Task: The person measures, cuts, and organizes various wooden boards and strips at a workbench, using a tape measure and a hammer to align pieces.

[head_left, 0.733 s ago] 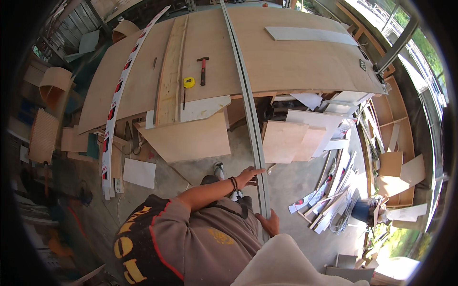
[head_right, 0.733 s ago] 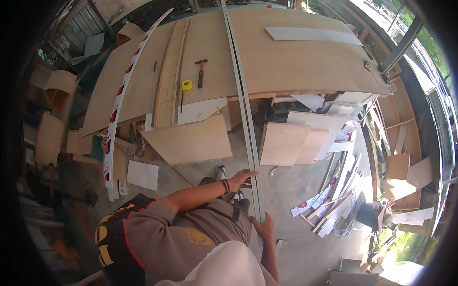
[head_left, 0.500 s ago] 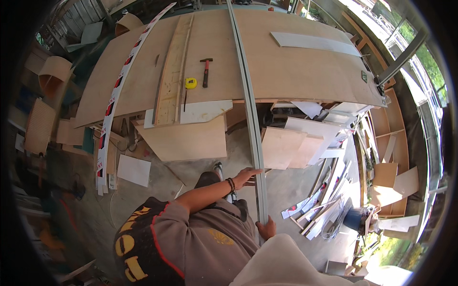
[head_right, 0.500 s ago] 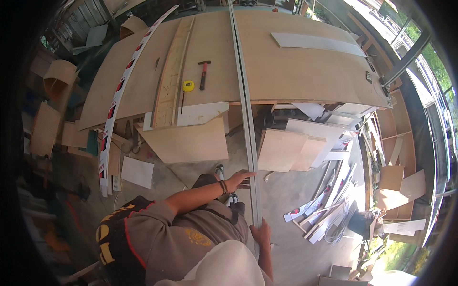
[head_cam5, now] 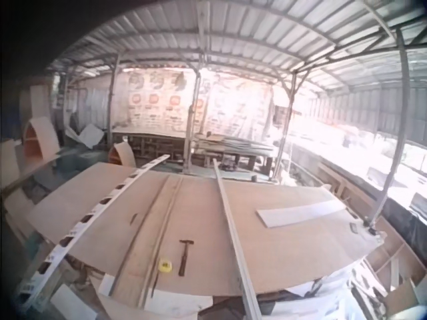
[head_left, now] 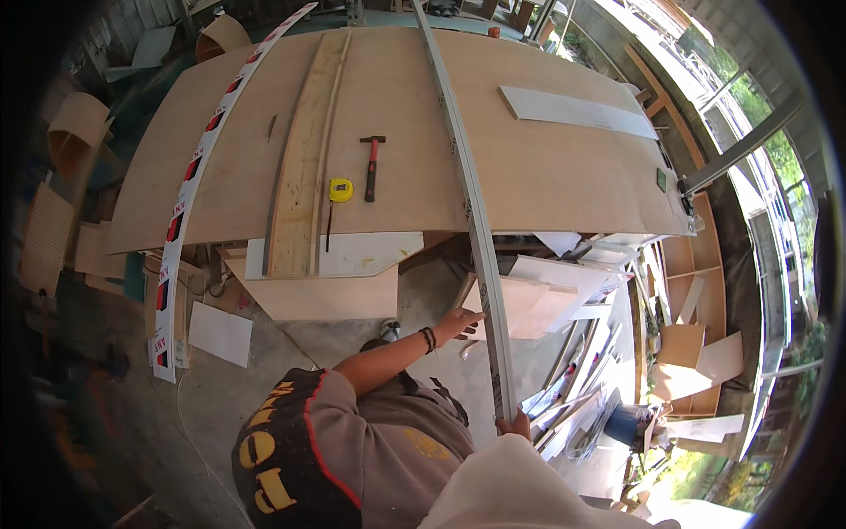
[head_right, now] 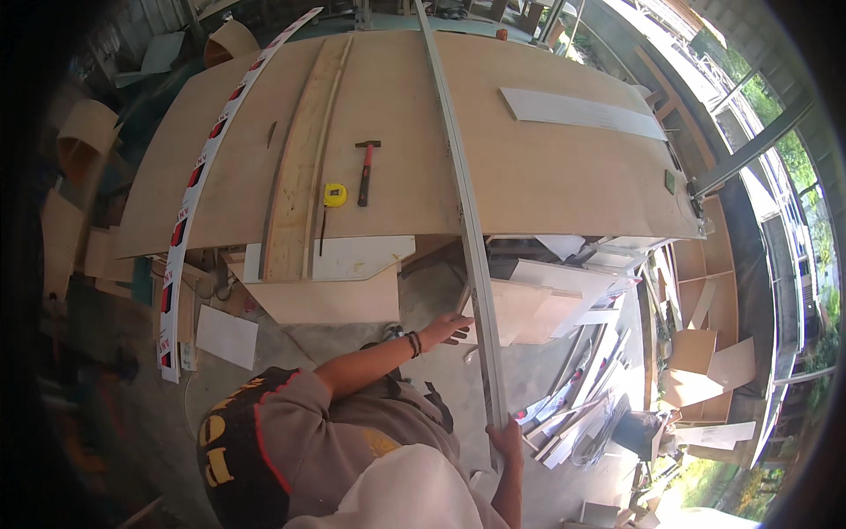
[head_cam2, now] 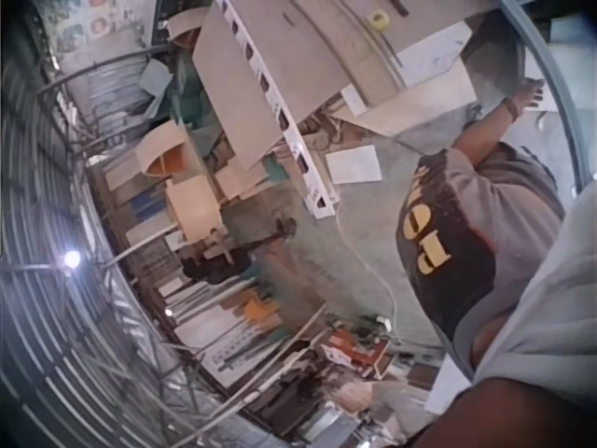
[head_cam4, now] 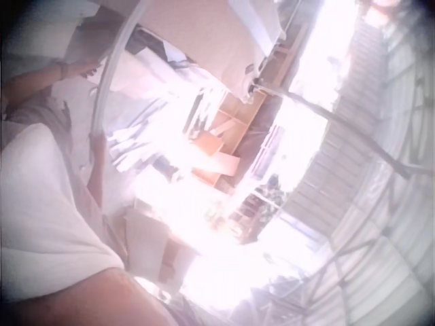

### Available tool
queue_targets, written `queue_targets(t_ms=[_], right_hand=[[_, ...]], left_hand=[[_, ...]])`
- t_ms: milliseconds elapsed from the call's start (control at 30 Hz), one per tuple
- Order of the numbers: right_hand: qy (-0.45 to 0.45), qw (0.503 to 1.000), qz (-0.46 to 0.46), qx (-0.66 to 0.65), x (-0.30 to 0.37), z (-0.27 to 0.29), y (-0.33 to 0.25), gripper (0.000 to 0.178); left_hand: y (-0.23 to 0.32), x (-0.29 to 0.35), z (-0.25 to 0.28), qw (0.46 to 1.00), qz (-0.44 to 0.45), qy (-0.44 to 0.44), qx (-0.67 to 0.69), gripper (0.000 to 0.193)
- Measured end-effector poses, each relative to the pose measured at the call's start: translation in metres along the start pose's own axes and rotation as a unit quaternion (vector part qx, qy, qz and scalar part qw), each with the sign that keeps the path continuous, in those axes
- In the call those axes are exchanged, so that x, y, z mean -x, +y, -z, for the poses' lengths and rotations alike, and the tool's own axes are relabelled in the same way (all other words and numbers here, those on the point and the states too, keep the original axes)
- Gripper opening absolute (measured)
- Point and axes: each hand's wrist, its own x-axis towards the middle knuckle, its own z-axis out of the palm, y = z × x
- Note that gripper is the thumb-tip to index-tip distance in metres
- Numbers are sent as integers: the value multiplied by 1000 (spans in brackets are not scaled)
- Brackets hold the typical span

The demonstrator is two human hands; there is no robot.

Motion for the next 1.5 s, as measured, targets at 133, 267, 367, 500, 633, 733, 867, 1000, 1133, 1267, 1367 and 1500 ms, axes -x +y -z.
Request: queue_targets(t_ms=[133, 267, 367, 500, 633, 733, 867, 1000, 1133, 1267, 1367, 1500], right_hand=[[-15, 999, -3, 32, -48, 5, -10, 59], [23, 1000, -18, -11, -60, 6, -15, 65], [41, 999, 6, -19, -80, 1, -58, 70], [160, 983, 86, 14, -123, -10, -133, 74], [234, 963, 132, 33, -186, -17, -181, 75], [249, 957, 135, 69, -223, -15, -221, 71], [193, 970, 100, 109, -247, -4, -258, 61], [114, 990, 52, 57, -254, 8, -249, 55], [108, 992, 32, 55, -245, 24, -245, 52], [102, 991, 18, 83, -247, 66, -194, 52], [137, 986, 40, 84, -260, 102, -126, 53], [152, 971, 13, 186, -266, 160, -85, 57]], left_hand=[[-10, -2, 49, 999, 26, 15, -33, 56], [6, 18, 94, 995, 62, 14, -74, 56], [-10, 29, 139, 994, 68, 66, -47, 52], [3, 40, 166, 992, 68, 98, -32, 46], [12, 41, 176, 991, 52, 123, -21, 41], [36, 38, 164, 993, 36, 111, -33, 38], [54, 27, 139, 993, -64, 94, 12, 39], [90, 30, 101, 992, -87, 85, 13, 43], [86, 30, 106, 991, -82, 109, -2, 44], [74, 38, 115, 985, -86, 148, -2, 42], [63, 55, 130, 973, -96, 209, 17, 41], [45, 88, 146, 949, -79, 297, 69, 40]])
